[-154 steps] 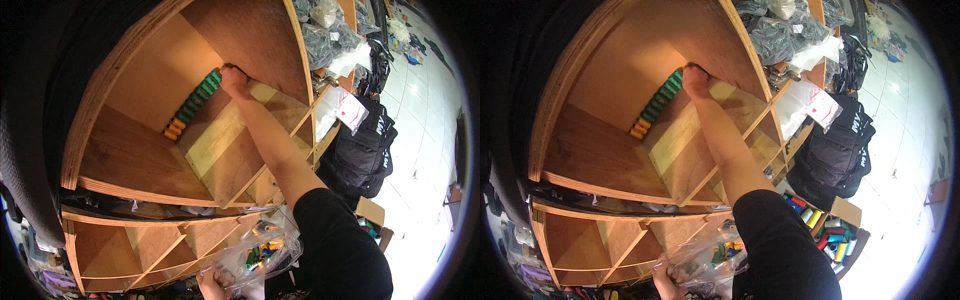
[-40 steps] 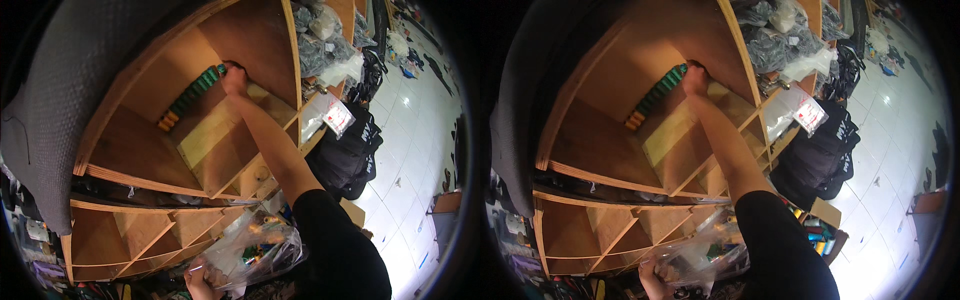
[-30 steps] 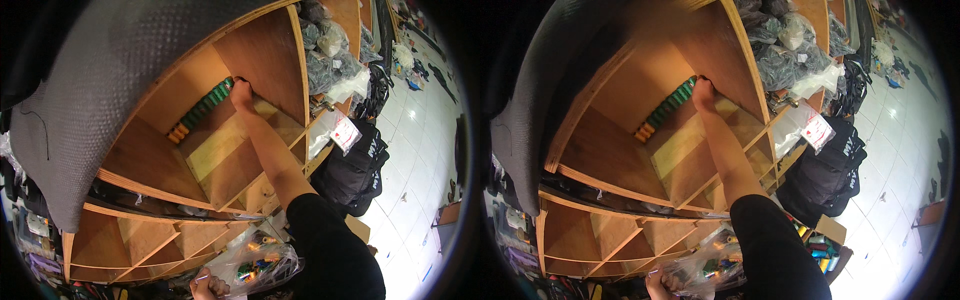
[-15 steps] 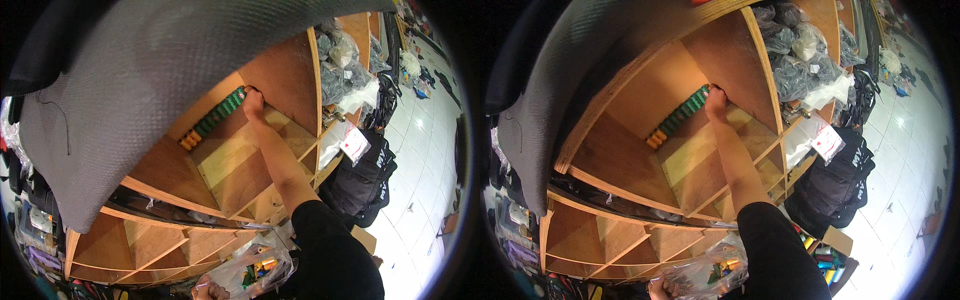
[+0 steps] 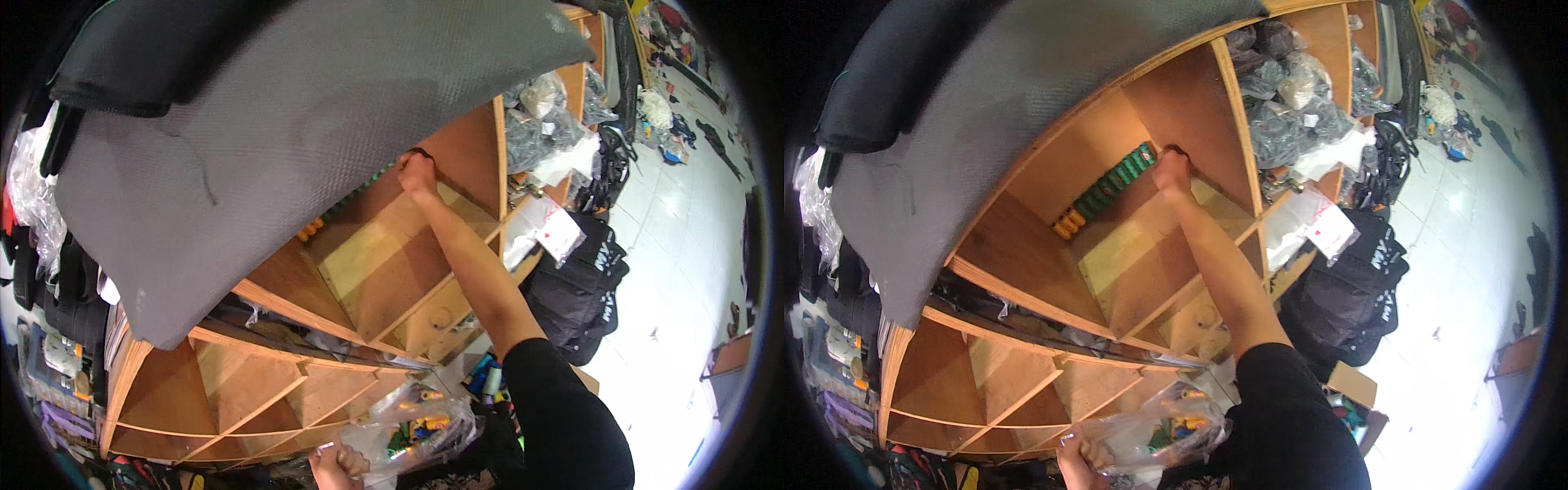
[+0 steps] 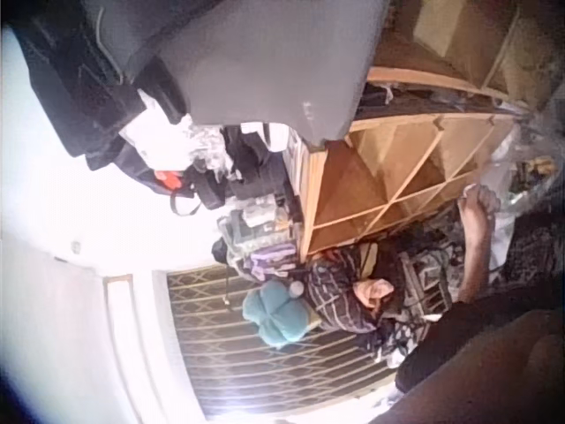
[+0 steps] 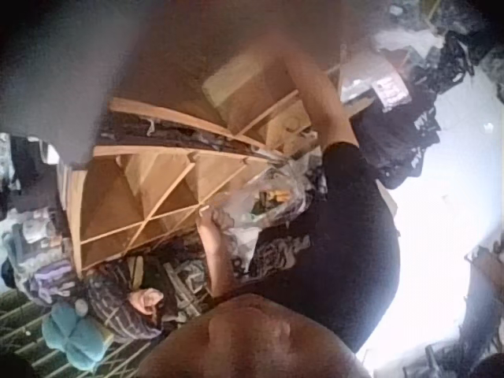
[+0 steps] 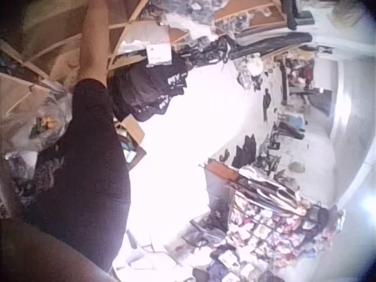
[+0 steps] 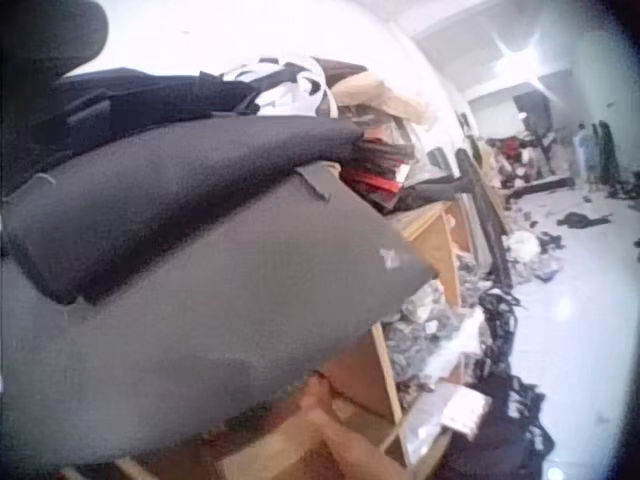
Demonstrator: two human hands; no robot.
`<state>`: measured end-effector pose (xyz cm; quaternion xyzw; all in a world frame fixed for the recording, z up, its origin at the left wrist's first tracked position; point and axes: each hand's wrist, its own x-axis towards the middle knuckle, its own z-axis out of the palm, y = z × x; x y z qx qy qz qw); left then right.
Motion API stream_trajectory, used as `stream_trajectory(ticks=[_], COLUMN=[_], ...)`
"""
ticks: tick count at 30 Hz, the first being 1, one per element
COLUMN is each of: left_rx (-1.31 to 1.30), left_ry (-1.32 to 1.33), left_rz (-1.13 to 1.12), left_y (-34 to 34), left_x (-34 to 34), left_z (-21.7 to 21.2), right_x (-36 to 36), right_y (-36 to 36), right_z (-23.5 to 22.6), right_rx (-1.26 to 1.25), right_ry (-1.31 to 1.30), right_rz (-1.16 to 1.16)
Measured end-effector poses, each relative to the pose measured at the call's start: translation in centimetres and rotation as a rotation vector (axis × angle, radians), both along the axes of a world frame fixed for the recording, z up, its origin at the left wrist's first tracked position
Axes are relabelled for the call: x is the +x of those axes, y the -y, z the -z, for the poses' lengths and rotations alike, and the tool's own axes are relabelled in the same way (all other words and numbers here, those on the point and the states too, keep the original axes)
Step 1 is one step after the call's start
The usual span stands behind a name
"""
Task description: The person organizes thread spools by removing them one at a time from a plastic bag and placing them into a wooden shelving unit.
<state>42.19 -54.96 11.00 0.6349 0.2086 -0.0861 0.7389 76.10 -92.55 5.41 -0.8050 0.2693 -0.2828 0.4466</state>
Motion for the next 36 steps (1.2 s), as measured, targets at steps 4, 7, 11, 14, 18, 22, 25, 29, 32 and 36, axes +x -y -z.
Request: stream_trajectory(ticks=[4, 7, 11, 14, 18, 22, 25, 29, 32, 36], left_rx=[-0.085, -0.071, -0.085, -0.089, -0.115, -0.244, -0.218, -0.260, -0.292, -0.253], left_ry=[-0.003, 0.038, 0.007, 0.036, 0.048, 0.022, 0.036, -0.038, -0.036, -0.014], left_rz=[0.031, 0.022, 0.079, 0.119, 0.157, 0.320, 0.301, 0.311, 0.350, 0.376], left_y=[-1.6, -0.2, -0.9, -0.8, 0.0, -1.1, 0.2, 0.3, 0.6, 0.8], left_x=[-0.4, -0.3, 0.1, 0.0, -0.6, -1.1, -1.4, -1.8, -2.4, -2.5], left_z=[-1.6, -2.3, -1.8, -3.6, -4.7, -3.4, -2.2, -1.9, -1.6, -1.1], right_x=[-10.3, -20.8, -30.7, -33.5, -36.2, -35.6, -37.2, -37.8, -38.9, -37.9], right_y=[-3.4, -5.5, -10.3, -15.5, -21.5, -23.8, -25.2, -24.9, -23.4, -22.7], right_z=[-4.4, -7.4, -9.5, -8.5, -3.3, 5.0, 11.2, 10.2, 11.8, 11.5], right_rx=[0.458, 0.713, 0.671, 0.154, -0.280, -0.094, -0.106, -0.123, 0.046, -0.044], right_ry=[0.199, 0.030, -0.249, -0.152, -0.529, -0.632, -0.398, -0.389, -0.249, 0.006], right_rz=[-0.609, -1.006, -1.493, -1.661, -1.328, -1.103, -0.803, -0.764, -0.880, -1.019])
